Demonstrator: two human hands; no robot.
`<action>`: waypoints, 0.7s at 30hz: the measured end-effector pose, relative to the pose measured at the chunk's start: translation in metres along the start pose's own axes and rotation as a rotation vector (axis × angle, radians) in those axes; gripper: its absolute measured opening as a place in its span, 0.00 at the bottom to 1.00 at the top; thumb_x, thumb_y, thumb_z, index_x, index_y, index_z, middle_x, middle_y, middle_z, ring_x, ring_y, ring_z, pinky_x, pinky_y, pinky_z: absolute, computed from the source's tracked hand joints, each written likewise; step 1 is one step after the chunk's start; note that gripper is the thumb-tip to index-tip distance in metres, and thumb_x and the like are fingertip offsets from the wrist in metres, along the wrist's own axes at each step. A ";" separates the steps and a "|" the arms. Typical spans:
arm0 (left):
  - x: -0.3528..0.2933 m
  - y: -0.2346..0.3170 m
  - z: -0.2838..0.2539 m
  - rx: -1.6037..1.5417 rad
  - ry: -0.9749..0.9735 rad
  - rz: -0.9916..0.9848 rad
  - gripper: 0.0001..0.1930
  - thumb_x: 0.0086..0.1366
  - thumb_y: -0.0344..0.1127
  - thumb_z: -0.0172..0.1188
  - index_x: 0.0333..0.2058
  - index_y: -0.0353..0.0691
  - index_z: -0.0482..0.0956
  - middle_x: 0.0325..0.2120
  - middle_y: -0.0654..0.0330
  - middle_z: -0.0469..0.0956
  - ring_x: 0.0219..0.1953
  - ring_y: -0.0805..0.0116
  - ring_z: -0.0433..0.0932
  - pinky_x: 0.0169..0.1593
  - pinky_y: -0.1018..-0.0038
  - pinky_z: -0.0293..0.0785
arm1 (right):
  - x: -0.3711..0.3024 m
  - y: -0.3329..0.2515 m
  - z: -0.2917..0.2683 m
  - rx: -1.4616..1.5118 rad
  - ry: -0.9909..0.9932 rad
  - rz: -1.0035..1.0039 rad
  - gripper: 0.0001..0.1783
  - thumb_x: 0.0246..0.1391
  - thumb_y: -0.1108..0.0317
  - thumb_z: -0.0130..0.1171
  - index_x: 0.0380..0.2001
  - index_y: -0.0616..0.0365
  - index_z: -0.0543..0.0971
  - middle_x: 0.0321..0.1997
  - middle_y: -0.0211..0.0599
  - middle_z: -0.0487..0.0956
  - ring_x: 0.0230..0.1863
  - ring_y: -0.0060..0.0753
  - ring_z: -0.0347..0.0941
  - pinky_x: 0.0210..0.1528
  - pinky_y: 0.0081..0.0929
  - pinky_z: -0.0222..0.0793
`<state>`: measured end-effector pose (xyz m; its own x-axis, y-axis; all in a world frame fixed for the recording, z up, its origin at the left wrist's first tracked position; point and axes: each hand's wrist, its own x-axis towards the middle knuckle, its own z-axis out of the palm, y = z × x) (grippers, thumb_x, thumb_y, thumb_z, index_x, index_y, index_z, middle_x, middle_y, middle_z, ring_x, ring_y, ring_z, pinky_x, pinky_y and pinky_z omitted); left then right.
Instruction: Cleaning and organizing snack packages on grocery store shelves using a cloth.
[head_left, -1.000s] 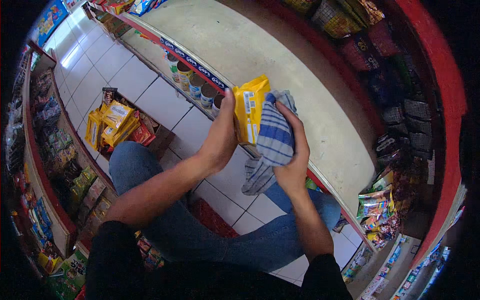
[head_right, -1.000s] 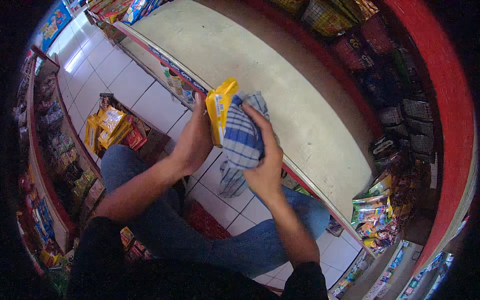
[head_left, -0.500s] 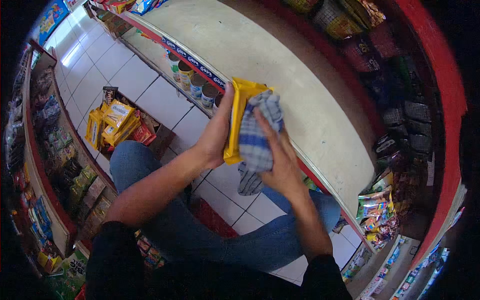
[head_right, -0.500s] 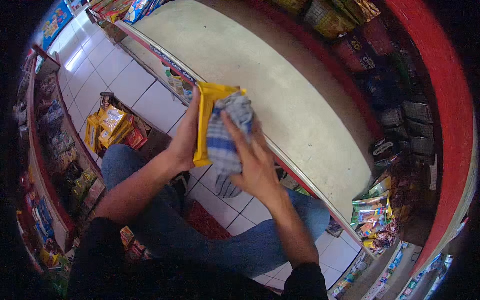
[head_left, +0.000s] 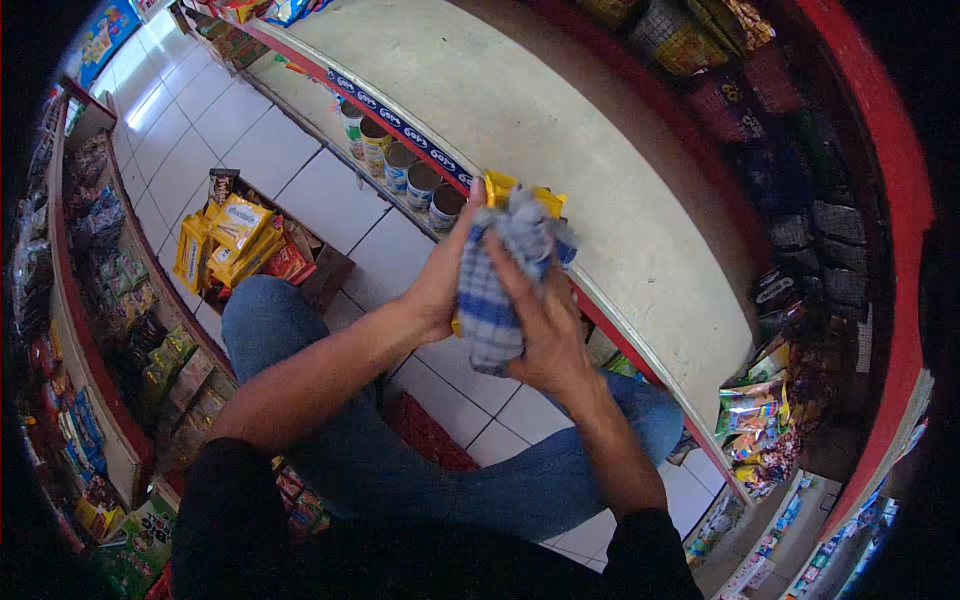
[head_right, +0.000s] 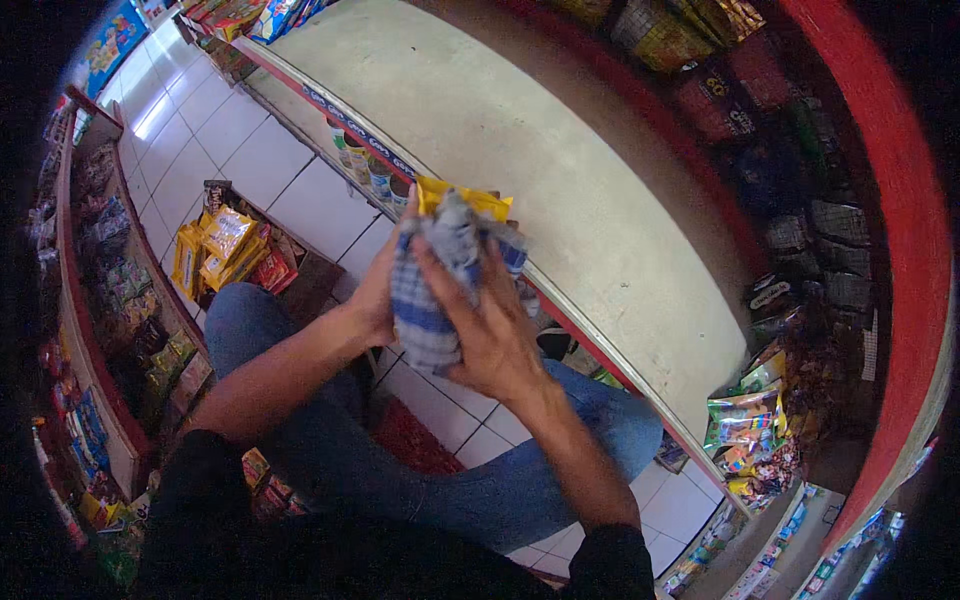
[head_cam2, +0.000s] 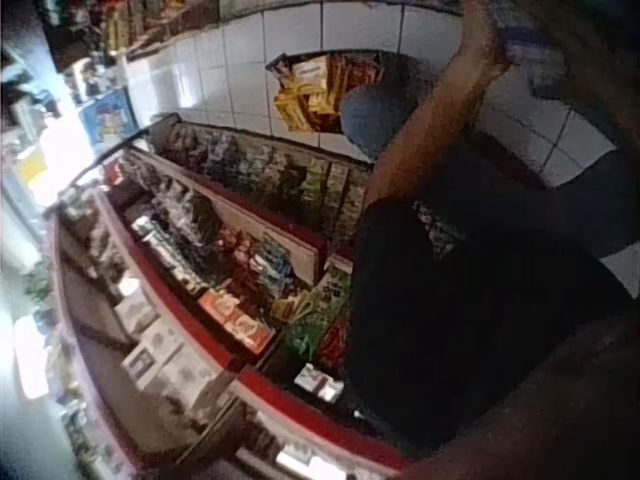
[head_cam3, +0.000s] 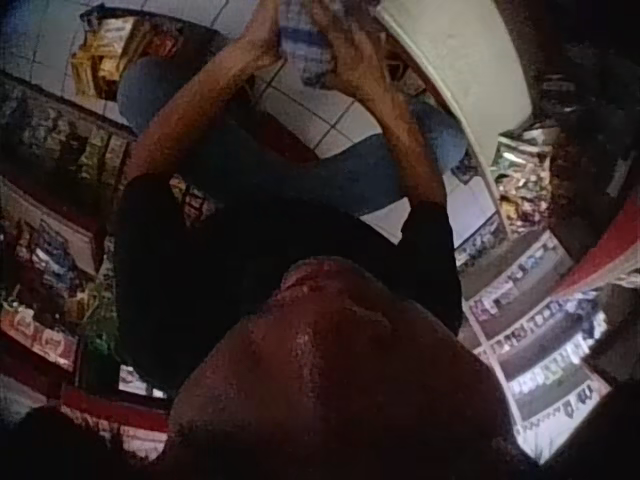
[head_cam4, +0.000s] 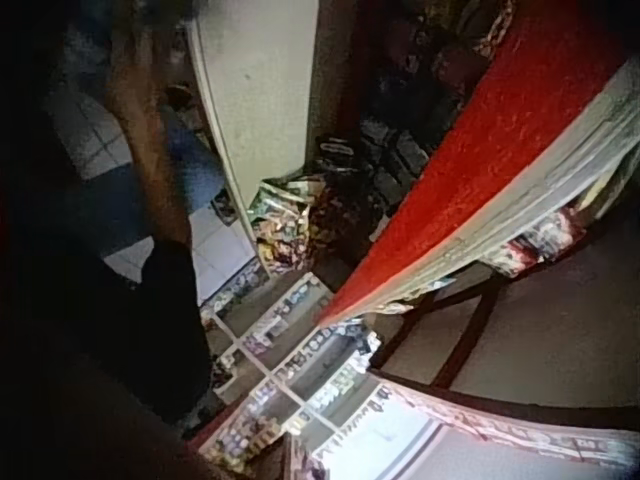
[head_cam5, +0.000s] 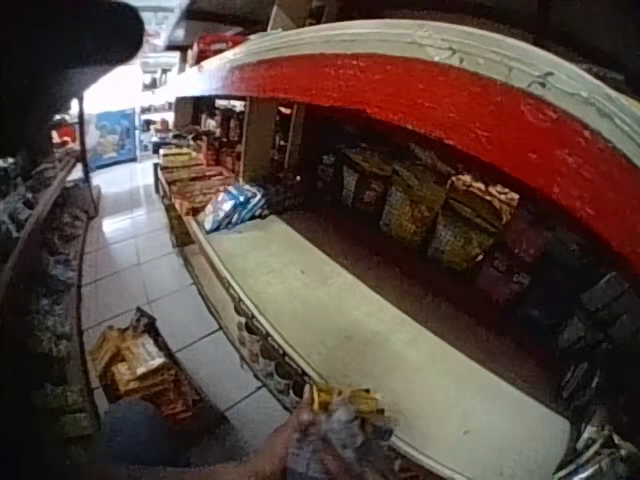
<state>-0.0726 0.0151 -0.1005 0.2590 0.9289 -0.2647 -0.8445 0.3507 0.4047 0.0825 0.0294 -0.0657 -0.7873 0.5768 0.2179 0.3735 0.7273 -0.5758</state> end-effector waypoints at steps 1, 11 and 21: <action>-0.001 -0.002 -0.006 -0.005 0.011 0.018 0.36 0.68 0.67 0.39 0.62 0.46 0.64 0.53 0.57 0.74 0.52 0.62 0.76 0.57 0.65 0.71 | -0.002 -0.001 0.002 0.009 -0.001 -0.005 0.71 0.15 0.72 0.78 0.70 0.34 0.54 0.73 0.59 0.49 0.71 0.66 0.46 0.71 0.53 0.48; 0.003 -0.002 0.019 0.144 0.057 0.110 0.37 0.67 0.69 0.39 0.61 0.44 0.64 0.54 0.59 0.72 0.54 0.68 0.72 0.59 0.71 0.67 | 0.004 0.013 -0.001 -0.098 0.250 0.050 0.52 0.36 0.74 0.69 0.68 0.52 0.58 0.70 0.44 0.61 0.70 0.57 0.53 0.73 0.53 0.39; 0.005 -0.026 0.014 0.169 0.020 0.128 0.39 0.67 0.70 0.37 0.58 0.41 0.68 0.51 0.58 0.73 0.52 0.68 0.71 0.58 0.72 0.67 | 0.001 0.021 0.007 0.000 0.162 0.008 0.43 0.50 0.59 0.61 0.68 0.56 0.57 0.70 0.51 0.59 0.71 0.55 0.53 0.71 0.49 0.47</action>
<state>-0.0429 0.0128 -0.1003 0.1435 0.9653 -0.2184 -0.7787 0.2463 0.5771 0.0866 0.0430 -0.0831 -0.6948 0.6349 0.3379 0.3791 0.7226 -0.5780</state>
